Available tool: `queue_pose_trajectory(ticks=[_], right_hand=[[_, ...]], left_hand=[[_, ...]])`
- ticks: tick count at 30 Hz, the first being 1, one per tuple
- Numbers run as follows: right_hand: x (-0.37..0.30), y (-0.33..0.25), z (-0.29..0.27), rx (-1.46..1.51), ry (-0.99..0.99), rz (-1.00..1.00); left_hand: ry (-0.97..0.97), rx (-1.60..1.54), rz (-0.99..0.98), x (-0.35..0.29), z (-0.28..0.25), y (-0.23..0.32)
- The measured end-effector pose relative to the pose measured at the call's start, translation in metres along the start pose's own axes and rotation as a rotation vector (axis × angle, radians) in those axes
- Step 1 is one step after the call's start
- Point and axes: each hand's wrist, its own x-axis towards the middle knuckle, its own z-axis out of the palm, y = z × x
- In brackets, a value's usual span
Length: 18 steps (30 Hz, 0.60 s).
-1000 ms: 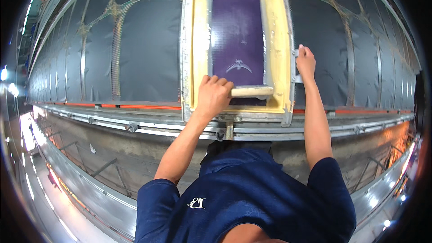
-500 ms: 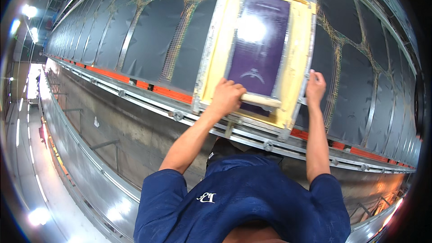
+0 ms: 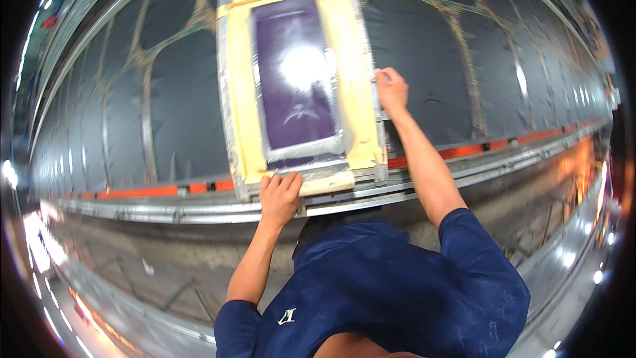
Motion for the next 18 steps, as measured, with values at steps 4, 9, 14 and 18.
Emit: queue_pose_trajectory(ticks=[4,9,14,18], right_hand=[[-0.002,-0.026,-0.013,-0.103,-0.153,0.144],[0.011,-0.049,-0.037,-0.523,-0.312,0.046],[0.097,-0.094,-0.007,-0.324,-0.399,-0.312],[0.177,-0.161,0.061,-0.116,-0.434,-0.783]], left_hand=[[0.052,0.013,0.094,0.043,0.004,-0.025],[0.043,-0.012,0.128,0.154,0.01,-0.098],[0.046,0.073,0.152,0.306,0.039,-0.196],[-0.069,-0.041,0.096,0.41,0.03,-0.234]])
